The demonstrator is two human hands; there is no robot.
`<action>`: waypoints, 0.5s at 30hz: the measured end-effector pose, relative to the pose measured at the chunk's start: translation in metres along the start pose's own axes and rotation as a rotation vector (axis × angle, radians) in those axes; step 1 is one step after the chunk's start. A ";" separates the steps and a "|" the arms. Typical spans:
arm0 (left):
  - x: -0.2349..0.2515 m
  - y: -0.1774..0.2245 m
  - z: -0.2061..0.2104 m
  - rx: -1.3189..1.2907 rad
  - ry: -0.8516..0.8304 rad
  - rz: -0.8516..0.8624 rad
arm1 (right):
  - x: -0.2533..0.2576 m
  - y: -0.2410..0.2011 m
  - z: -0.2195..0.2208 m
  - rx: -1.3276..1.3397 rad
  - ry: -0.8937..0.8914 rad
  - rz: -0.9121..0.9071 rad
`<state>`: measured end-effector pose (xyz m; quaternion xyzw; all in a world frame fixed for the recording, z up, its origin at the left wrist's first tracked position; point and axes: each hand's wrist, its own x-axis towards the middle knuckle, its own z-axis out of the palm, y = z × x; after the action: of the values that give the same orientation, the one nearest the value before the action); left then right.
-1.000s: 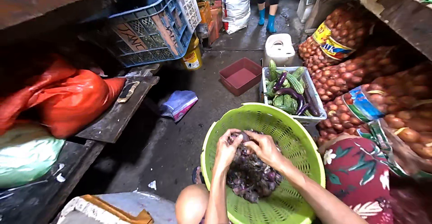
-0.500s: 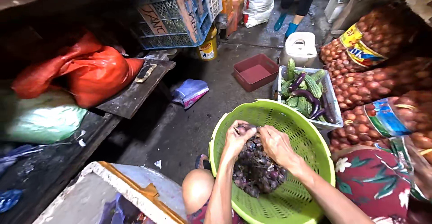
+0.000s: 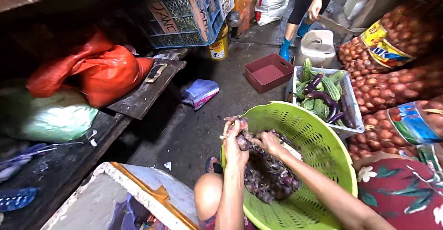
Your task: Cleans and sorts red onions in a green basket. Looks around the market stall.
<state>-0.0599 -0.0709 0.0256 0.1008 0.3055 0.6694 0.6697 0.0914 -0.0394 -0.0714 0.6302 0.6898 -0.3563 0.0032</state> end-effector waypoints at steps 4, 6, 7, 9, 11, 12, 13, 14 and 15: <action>-0.002 0.002 0.005 -0.145 -0.063 -0.185 | 0.031 -0.003 0.044 0.007 -0.200 0.090; -0.003 0.005 0.005 -0.191 -0.074 -0.222 | 0.029 -0.011 0.061 -0.089 -0.322 0.223; -0.003 0.007 0.005 -0.211 -0.077 -0.229 | 0.035 -0.001 0.086 -0.131 -0.322 0.254; -0.005 0.009 0.005 -0.240 -0.088 -0.246 | 0.035 0.013 0.119 -0.176 -0.306 0.261; -0.005 0.008 0.003 -0.303 -0.166 -0.264 | 0.035 0.027 0.137 -0.206 -0.286 0.200; -0.005 0.006 0.001 -0.335 -0.209 -0.276 | 0.036 0.035 0.141 -0.203 -0.269 0.162; -0.005 0.004 -0.001 -0.340 -0.244 -0.291 | 0.036 0.045 0.145 -0.210 -0.250 0.100; -0.005 0.002 -0.002 -0.324 -0.268 -0.304 | 0.031 0.054 0.146 -0.208 -0.215 0.009; -0.005 0.000 -0.002 -0.297 -0.278 -0.312 | 0.029 0.062 0.148 -0.204 -0.166 -0.072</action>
<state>-0.0606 -0.0765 0.0256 0.0444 0.1207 0.5753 0.8078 0.0738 -0.0902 -0.2256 0.5697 0.7422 -0.3350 0.1115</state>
